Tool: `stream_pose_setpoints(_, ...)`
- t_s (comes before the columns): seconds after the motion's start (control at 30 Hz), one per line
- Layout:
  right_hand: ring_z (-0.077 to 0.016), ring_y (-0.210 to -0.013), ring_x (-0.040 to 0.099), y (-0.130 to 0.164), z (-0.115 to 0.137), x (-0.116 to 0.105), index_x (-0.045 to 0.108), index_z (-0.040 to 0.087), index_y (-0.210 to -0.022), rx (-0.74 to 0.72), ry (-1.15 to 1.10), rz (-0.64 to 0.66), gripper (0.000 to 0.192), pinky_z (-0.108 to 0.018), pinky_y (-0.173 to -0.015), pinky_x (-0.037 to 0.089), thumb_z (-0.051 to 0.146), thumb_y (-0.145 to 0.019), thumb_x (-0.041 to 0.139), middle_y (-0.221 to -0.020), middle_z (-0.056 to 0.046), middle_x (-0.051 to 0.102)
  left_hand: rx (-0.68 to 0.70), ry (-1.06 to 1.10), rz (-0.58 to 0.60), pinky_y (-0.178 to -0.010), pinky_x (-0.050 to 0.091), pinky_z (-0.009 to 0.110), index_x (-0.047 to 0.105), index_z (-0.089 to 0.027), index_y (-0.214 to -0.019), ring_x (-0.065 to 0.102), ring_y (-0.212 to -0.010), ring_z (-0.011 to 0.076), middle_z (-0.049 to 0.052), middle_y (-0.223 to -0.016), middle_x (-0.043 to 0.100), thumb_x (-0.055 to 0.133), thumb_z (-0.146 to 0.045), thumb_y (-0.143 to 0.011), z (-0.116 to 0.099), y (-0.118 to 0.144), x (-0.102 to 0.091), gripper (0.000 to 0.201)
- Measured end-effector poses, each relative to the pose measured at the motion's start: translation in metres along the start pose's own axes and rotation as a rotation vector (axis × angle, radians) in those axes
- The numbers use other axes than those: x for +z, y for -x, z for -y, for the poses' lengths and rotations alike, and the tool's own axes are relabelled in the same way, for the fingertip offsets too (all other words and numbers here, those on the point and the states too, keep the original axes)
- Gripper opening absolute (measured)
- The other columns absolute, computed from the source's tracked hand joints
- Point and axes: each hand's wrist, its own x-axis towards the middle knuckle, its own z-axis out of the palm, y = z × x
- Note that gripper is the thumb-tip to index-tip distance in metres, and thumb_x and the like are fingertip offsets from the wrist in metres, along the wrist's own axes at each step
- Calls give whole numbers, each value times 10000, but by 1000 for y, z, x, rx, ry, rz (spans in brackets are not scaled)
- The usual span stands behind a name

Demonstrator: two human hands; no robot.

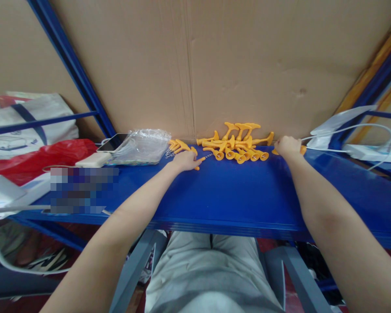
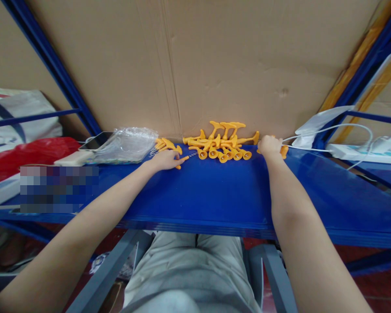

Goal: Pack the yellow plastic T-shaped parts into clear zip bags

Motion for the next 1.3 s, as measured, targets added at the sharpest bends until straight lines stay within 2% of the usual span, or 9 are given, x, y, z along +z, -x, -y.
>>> stream_pose_setpoints(0.1,-354,-1039,666,-7,0,1,708,59,-1050,13,-32,6,295,-429,-836,488,202,-885,510,-1031,-263,692,37,1,53,-726,473,282,721,-153,-891,676,-929,252,115,-962,742,474,-510,-898,1,1,-4,435)
stream_pose_setpoints(0.27,-349,-1014,679,-17,1,-1,713,99,-1052,4,-8,24,267,-443,-811,514,179,-834,582,-1016,-241,709,47,22,52,-654,417,270,704,-147,-852,663,-870,236,118,-936,737,501,-472,-884,3,0,-4,384)
stream_pose_setpoints(0.53,-334,-1007,680,-10,-3,-12,702,97,-1064,-39,2,99,296,-401,-780,523,234,-827,589,-1019,-221,711,7,62,38,-640,414,274,696,-166,-781,661,-810,234,97,-825,729,537,-460,-845,1,1,-5,340)
stream_pose_setpoints(0.63,-332,-982,682,-8,-4,-11,719,127,-1007,-51,-34,83,257,-400,-756,519,257,-831,584,-980,-206,718,-35,86,94,-638,428,283,691,-175,-752,656,-718,224,76,-701,706,542,-456,-834,1,3,-8,328)
stream_pose_setpoints(0.7,-335,-976,678,-8,-4,-8,723,134,-981,-67,-34,54,239,-416,-764,510,239,-822,579,-957,-203,720,-45,77,104,-633,435,276,685,-179,-755,657,-710,218,73,-706,710,579,-419,-803,0,4,-9,267)
stream_pose_setpoints(0.8,-341,-987,674,-6,-2,-4,722,104,-962,-63,-18,-7,243,-455,-822,483,213,-830,549,-960,-224,714,-73,27,53,-655,453,276,683,-184,-776,675,-815,241,90,-838,734,628,-373,-752,1,5,-11,198)
stream_pose_setpoints(1.0,-356,-1030,657,2,0,3,715,80,-1009,-26,-85,-57,332,-465,-847,459,268,-888,469,-1014,-241,701,-187,56,-121,-759,491,325,680,-173,-942,666,-1001,306,132,-1016,725,637,-334,-763,5,6,-9,245)
stream_pose_setpoints(1.13,-354,-1022,653,0,-3,8,709,69,-1044,-13,-108,-32,392,-445,-843,467,365,-894,500,-1015,-240,698,-198,192,-254,-794,494,345,647,-169,-1037,666,-985,300,142,-1019,717,631,-341,-796,7,3,-6,296)
stream_pose_setpoints(1.3,-366,-1039,641,-3,-4,12,706,88,-1043,-87,-71,100,370,-447,-857,480,380,-834,618,-1034,-231,697,-132,272,-323,-764,491,331,608,-175,-1083,668,-906,271,104,-945,710,637,-337,-798,3,-1,-1,329)
